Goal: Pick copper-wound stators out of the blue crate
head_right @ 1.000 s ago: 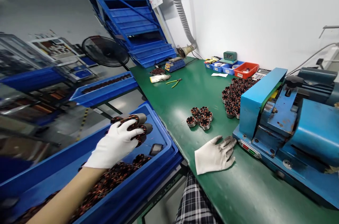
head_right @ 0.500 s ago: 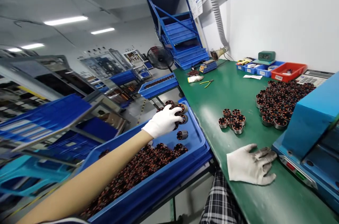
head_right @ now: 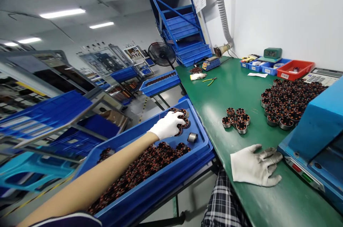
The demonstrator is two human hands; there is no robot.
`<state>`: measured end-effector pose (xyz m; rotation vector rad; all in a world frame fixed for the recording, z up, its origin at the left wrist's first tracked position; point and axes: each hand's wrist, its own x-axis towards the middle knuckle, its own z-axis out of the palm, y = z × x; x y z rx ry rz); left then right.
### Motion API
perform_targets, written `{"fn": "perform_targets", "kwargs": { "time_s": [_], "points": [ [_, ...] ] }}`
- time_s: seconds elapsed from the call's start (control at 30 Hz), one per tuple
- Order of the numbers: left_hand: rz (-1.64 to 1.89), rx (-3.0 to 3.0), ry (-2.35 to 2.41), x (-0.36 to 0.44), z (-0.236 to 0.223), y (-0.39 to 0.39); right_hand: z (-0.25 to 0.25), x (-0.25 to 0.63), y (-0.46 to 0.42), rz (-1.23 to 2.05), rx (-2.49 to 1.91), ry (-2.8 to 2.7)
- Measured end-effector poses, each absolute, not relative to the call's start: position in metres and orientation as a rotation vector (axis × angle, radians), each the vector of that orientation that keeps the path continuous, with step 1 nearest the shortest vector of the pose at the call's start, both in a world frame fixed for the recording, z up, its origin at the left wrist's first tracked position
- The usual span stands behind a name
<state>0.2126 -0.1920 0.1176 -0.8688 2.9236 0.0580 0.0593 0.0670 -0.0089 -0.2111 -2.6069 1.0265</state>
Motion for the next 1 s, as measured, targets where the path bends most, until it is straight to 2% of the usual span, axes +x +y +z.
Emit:
{"fn": "perform_targets", "kwargs": {
  "time_s": [0.2,0.27,0.3,0.4,0.43,0.47,0.57,0.73,0.87,1.0],
  "points": [
    [0.657,-1.271,2.825,0.233,0.099,-0.198,-0.001,0.064,0.086,1.178,-0.183,-2.484],
    [0.908,-1.365,2.751,0.244,0.090,-0.191,0.004,0.074,0.125,1.389,0.108,-2.524],
    [1.016,-1.389,2.722,0.249,0.087,-0.187,0.008,0.080,0.146,1.496,0.497,-2.577],
    [1.211,-1.394,2.699,0.257,0.080,-0.175,0.022,0.100,0.176,1.549,0.828,-2.611],
    [1.237,-1.380,2.716,0.258,0.079,-0.173,0.028,0.106,0.168,1.595,1.054,-2.628],
    [1.251,-1.361,2.741,0.257,0.079,-0.170,0.034,0.111,0.151,1.638,1.529,-2.629],
    [1.279,-1.275,2.827,0.254,0.079,-0.166,0.051,0.123,0.070,1.586,1.920,-2.622],
    [1.324,-1.162,2.906,0.252,0.076,-0.168,0.058,0.133,-0.037,1.404,1.962,-2.721],
    [1.278,-1.141,2.963,0.258,0.068,-0.183,0.051,0.133,-0.068,1.213,2.085,-2.802],
    [1.093,-1.162,3.033,0.264,0.056,-0.209,0.044,0.130,-0.086,1.240,2.176,-2.833]
  ]
}}
